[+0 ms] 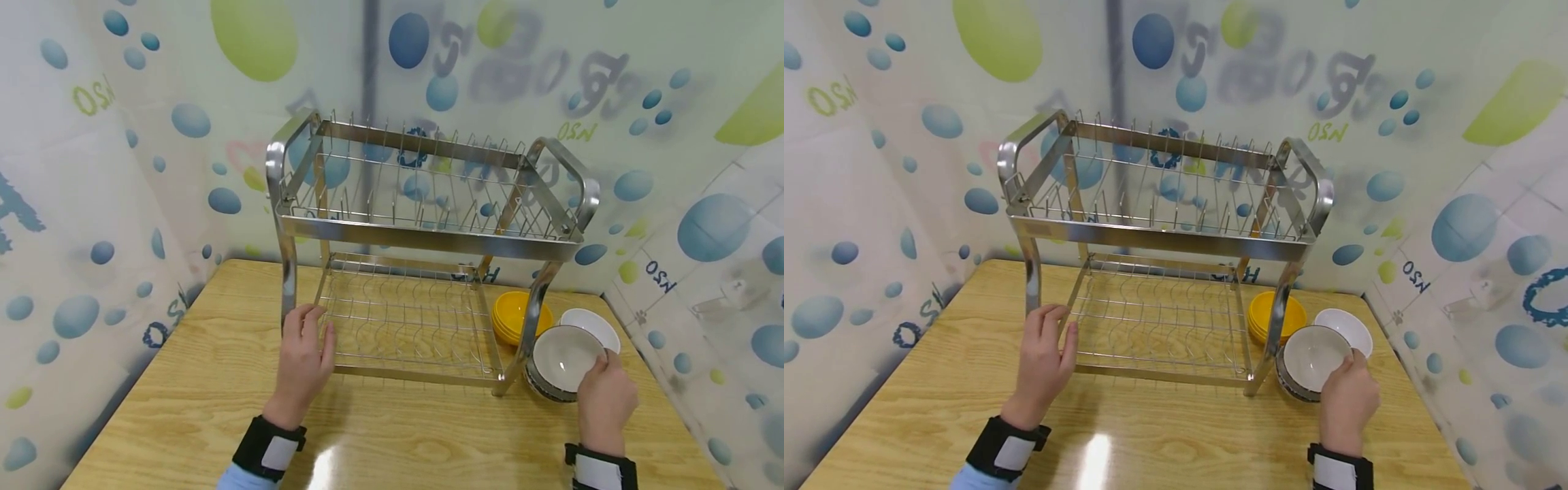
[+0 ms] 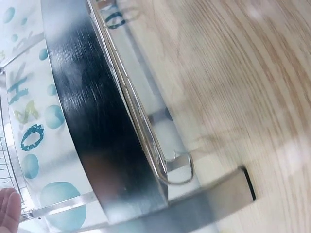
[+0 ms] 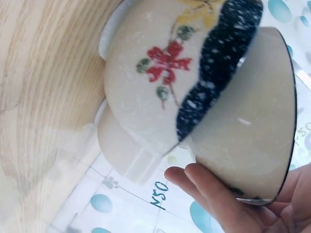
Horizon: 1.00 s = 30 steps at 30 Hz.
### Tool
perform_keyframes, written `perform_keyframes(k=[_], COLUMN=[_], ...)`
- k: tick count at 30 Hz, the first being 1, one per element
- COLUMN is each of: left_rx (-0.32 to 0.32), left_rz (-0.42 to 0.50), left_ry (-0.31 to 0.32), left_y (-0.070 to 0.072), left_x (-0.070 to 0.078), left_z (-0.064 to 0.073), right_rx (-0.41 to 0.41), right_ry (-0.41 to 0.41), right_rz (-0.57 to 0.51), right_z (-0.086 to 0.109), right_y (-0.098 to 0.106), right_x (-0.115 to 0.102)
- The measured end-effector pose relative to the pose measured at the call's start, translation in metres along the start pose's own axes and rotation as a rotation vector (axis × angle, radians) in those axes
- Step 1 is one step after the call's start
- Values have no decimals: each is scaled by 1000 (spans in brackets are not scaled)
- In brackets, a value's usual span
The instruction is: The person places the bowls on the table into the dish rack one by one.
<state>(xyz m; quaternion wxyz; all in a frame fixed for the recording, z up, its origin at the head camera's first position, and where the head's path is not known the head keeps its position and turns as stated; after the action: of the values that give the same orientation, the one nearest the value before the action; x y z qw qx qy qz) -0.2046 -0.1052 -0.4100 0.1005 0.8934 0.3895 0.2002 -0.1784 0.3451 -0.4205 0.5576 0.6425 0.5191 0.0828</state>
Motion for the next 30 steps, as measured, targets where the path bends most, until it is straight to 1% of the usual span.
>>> perform_keyframes(k=[4,8,10,14,17,21,25,28,30], left_rx=[-21,-22,-24,-38,-69,-120,-135,-134,-140], left_rz=[42,76,78,64,62,92,99,96,93], left_ry=[51,89,104,123,136,158,143,121,119], left_y=[-5,-9,-11,-16,-19,-24,-27,-30,-32], left_x=[0,0,-1,0,2,4,5,6,7], left_z=[0,0,1,1,2,3,4,6,7], right_rx=[11,-20,-30,-23,-15,-37,-87,-118,-131], right_ry=[-2,-40,-52,-51,-52,-80,-120,-126,-114], right_rz=[-27,-25,-15,-5,-19,-65,-99,-116,-132], right_z=[0,-1,-1,1,3,5,7,9,10], right_y=[6,15,20,30,38,48,54,57,59], right_x=[-2,-4,-4,-7,-10,-15,-20,-21,-23])
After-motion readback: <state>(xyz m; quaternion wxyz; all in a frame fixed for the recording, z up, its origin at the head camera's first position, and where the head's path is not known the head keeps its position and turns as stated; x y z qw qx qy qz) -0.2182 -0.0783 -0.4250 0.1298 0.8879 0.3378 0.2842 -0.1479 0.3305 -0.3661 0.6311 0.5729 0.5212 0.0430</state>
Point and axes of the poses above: each hand's wrist, its own z-axis away from the middle knuckle, its own y-axis out of the back of the hand, x = y × z, the point moved 3 cm from there along -z, towards the middle knuckle, and after that the axes turned 4 degrees about z, right-handed, at the moved point
